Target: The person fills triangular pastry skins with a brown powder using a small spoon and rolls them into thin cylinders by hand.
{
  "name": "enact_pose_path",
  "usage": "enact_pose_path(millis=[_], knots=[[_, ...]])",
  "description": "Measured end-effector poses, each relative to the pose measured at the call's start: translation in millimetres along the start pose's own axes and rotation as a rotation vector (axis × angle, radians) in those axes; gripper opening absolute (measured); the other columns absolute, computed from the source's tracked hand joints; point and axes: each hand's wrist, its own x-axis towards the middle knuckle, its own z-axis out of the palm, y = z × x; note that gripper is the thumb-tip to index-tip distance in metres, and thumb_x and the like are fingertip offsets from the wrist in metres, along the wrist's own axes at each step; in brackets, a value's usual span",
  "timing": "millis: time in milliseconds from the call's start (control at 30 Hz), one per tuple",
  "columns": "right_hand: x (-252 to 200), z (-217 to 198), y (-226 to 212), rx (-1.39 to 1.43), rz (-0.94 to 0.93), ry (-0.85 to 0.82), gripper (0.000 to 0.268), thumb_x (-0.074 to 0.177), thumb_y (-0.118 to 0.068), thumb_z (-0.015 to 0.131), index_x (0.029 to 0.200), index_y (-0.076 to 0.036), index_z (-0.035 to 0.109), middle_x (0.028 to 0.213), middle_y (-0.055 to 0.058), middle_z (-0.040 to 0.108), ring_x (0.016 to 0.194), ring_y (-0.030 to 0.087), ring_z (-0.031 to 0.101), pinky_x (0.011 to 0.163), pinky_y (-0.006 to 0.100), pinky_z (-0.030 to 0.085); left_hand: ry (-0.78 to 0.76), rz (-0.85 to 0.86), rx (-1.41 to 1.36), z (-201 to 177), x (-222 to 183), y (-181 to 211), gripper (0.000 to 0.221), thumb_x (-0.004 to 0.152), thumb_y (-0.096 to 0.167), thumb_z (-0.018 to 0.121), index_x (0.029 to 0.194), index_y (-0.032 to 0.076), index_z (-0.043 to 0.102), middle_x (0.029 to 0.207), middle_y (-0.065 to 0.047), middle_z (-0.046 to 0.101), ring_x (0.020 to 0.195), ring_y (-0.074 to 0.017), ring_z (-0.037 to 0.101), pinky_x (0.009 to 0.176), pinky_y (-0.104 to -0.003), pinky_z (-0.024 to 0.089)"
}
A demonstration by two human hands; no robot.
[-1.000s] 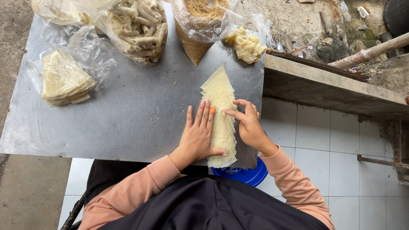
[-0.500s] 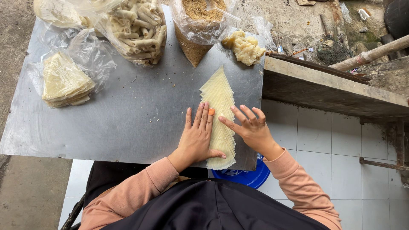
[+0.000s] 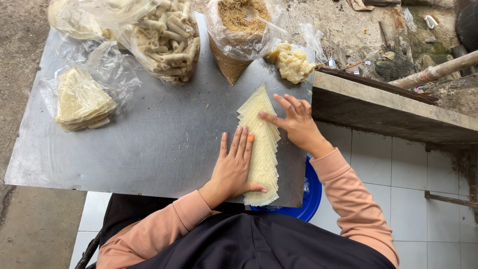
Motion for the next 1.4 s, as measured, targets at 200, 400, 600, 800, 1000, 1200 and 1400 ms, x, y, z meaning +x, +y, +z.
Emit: enact_pose_path(millis=[200,400,600,800,1000,1200,1400], knots=[[18.4,6.0,18.4,0.247,0.165,0.034,0.080,0.080,0.013,0.053,0.147,-0.031,0.061,0.145,0.009,0.048,0.133,0.024,0.044,0.109,0.040,0.031,-0.001,-0.004,-0.006,-0.5,-1.3,0.7,0.153,0.058,0.101,0.042,0.153,-0.017,0.023,0.163,-0.035,0.018,0.156,-0.0437,0.007,0.121,-0.063,0.000],[5.6,-2.4,23.1,2.111,0.771,-0.227,0.059,0.099,-0.002,0.039,0.158,0.000,0.042,0.078,-0.001,0.049,0.059,0.005,0.041,0.051,0.020,0.035,-0.008,-0.004,0.000,0.8,-0.7,-0.5,0.154,0.058,0.102,0.040,0.152,-0.018,0.022,0.163,-0.035,0.017,0.156,-0.0432,0.006,0.121,-0.063,-0.002],[-3.1,-8.2,6.4,2.560,0.839,-0.434,0.063,0.101,-0.007,0.032,0.164,-0.001,0.025,0.055,-0.006,0.040,0.040,0.002,0.028,0.035,0.017,0.028,0.004,-0.001,-0.051,-2.6,1.0,-2.6,0.154,0.058,0.103,0.036,0.151,-0.019,0.021,0.162,-0.036,0.016,0.155,-0.0441,0.006,0.119,-0.065,-0.004],[5.2,-11.5,1.3,2.402,0.773,-0.539,0.072,0.095,-0.003,0.030,0.166,-0.009,0.020,0.052,-0.006,0.038,0.038,0.002,0.029,0.034,0.017,0.028,0.046,-0.047,0.030,4.1,18.7,-14.2,0.143,0.068,0.102,0.027,0.157,-0.009,0.022,0.167,-0.027,0.018,0.158,-0.0355,0.007,0.121,-0.064,-0.005],[16.6,-18.8,7.9,1.844,0.843,-0.732,0.079,0.088,0.000,0.035,0.163,-0.024,0.032,0.049,-0.005,0.040,0.037,0.004,0.029,0.033,0.021,0.029,0.034,-0.061,0.057,11.3,27.1,-19.9,0.135,0.073,0.099,0.024,0.158,-0.006,0.021,0.167,-0.024,0.018,0.158,-0.0310,0.007,0.121,-0.064,-0.006],[13.8,-22.4,-5.1,0.622,0.380,-0.435,0.079,0.086,-0.001,0.048,0.157,-0.036,0.045,0.052,0.002,0.046,0.041,0.019,0.045,0.046,0.035,0.044,0.033,-0.057,0.046,16.0,24.5,-22.3,0.134,0.074,0.098,0.026,0.158,-0.007,0.021,0.167,-0.024,0.018,0.158,-0.0318,0.007,0.122,-0.063,-0.006],[11.8,-37.2,-1.5,0.184,0.079,-0.095,0.073,0.088,0.000,0.056,0.152,-0.035,0.051,0.087,0.005,0.053,0.075,0.024,0.056,0.069,0.037,0.045,0.095,-0.059,0.017,16.0,24.3,-21.3,0.137,0.073,0.098,0.026,0.157,-0.010,0.020,0.166,-0.029,0.017,0.158,-0.0369,0.007,0.122,-0.063,-0.004]])
